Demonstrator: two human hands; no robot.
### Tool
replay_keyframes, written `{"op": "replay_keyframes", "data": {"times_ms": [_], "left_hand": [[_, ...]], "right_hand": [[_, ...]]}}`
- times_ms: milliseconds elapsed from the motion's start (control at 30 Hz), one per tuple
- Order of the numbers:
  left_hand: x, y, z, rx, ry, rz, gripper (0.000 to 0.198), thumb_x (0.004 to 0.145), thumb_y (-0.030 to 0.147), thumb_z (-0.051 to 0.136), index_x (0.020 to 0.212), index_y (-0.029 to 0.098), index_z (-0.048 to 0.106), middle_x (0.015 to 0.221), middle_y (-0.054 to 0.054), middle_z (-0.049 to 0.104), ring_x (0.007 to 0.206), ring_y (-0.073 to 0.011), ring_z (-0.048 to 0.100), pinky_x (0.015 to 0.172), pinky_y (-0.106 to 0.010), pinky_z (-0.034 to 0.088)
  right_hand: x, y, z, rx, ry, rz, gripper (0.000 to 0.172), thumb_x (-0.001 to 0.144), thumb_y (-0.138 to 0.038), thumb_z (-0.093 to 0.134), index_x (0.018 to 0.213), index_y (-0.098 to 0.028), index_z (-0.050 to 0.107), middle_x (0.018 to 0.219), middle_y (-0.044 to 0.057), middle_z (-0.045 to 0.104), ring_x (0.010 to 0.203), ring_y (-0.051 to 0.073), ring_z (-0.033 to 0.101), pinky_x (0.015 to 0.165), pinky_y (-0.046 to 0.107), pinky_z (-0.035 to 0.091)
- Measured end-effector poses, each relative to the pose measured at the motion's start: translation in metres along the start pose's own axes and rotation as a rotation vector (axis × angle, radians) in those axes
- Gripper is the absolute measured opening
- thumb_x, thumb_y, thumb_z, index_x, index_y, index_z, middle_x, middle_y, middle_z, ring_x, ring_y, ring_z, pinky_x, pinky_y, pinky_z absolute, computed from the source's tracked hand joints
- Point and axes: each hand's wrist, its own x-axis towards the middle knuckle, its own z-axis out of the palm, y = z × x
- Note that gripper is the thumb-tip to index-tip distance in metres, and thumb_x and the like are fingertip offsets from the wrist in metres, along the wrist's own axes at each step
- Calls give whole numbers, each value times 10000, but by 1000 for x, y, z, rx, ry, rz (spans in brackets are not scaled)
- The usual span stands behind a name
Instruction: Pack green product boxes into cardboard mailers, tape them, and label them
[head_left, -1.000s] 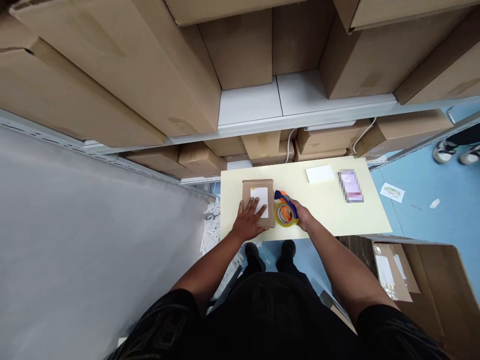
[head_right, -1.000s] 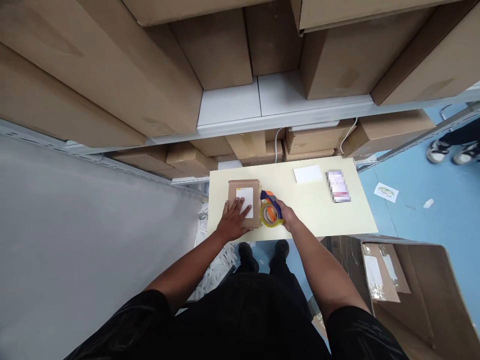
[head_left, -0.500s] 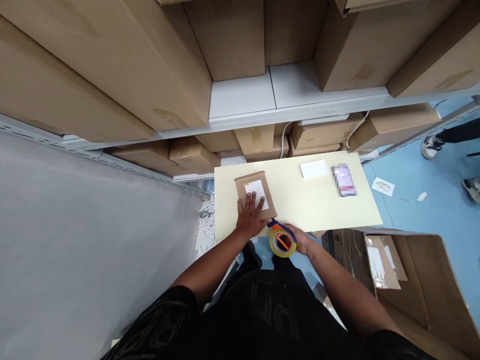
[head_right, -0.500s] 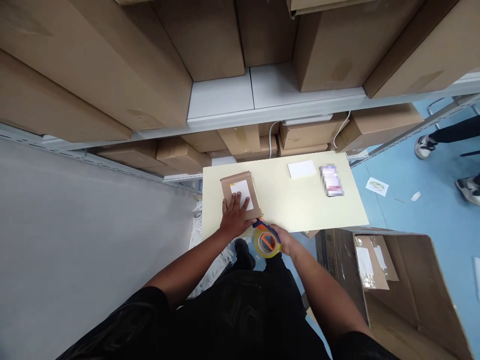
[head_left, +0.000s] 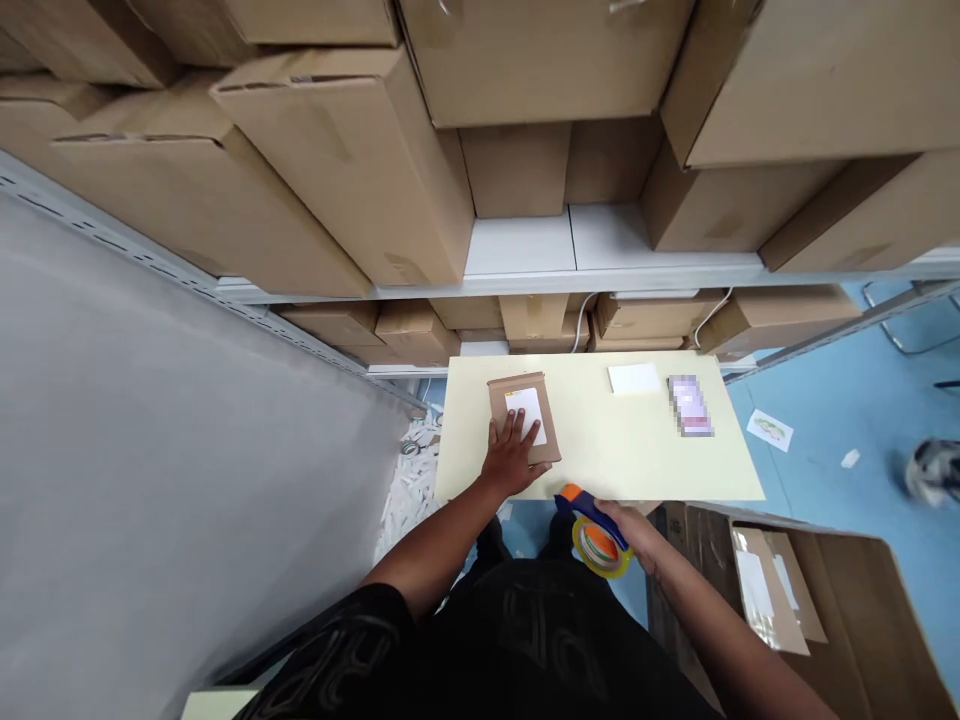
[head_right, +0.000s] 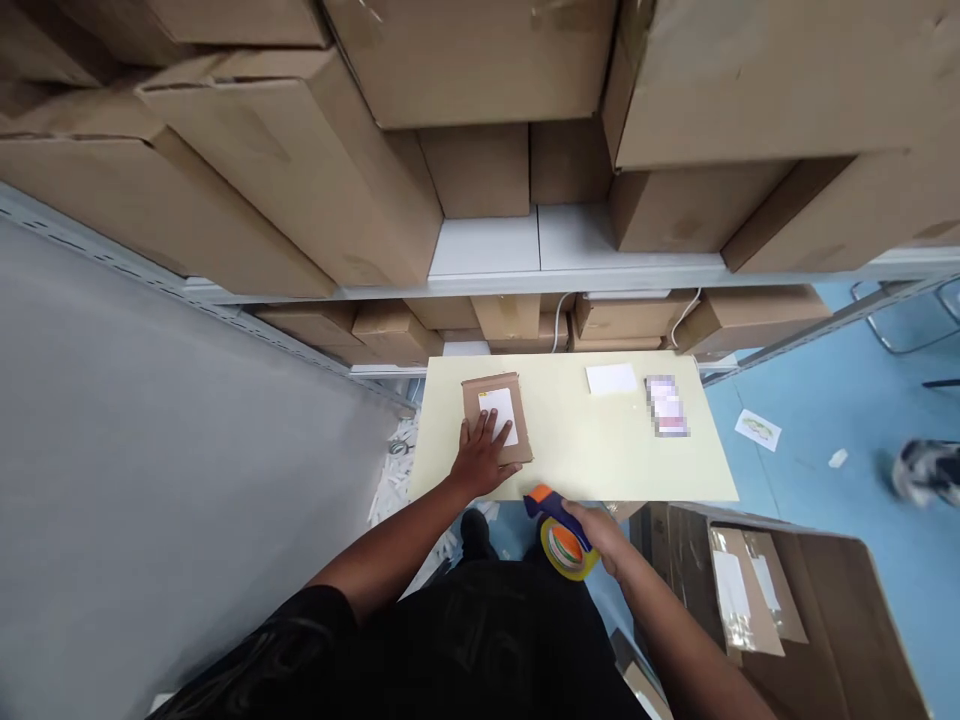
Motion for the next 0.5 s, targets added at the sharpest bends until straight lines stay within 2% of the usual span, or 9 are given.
{"op": "replay_keyframes", "data": {"times_ms": [100, 200, 267, 367, 500], "left_hand": [[0, 0, 2, 5, -2, -6, 964, 877, 789, 529, 1638, 254, 278, 1731, -162, 105, 1597, -376, 48, 1239, -661, -10], [0, 1, 2, 10, -25, -12, 975, 876, 805, 507, 1644, 255, 263, 1732, -161, 100, 1597, -380, 48, 1234, -666, -7], [1, 1, 1, 11, -45, -19, 973, 879, 811, 491, 1647, 260, 258, 1733, -158, 93, 1597, -378, 43, 1233, -664, -12], [2, 0, -1, -1, -75, -28, 963, 888, 807, 474, 1653, 271, 237, 1733, -149, 78, 1600, -371, 31, 1235, -661, -26], [3, -2, -3, -43, -111, -35, 979, 878, 823, 463, 1655, 274, 230, 1733, -138, 62, 1598, -383, 28, 1238, -657, -38]], "right_hand": [[-20, -12, -27, -5, 61, -48, 392, 801, -531, 779, 992, -189, 797, 985, 104, 820, 900, 304, 789, 838, 384, 618], [-32, -42, -32, 37, 95, -115, 435, 816, -576, 740, 984, -179, 797, 981, 118, 818, 874, 301, 790, 791, 374, 627], [-35, -71, -27, 39, 115, -171, 449, 810, -586, 738, 964, -168, 796, 945, 116, 818, 822, 289, 783, 723, 355, 620], [-36, -125, -14, 22, 181, -336, 435, 782, -562, 765, 945, -159, 793, 916, 87, 816, 820, 263, 763, 695, 311, 590], [-40, -205, 17, -51, 283, -554, 422, 774, -560, 738, 876, -152, 773, 815, 56, 789, 767, 238, 710, 643, 286, 525]]}}
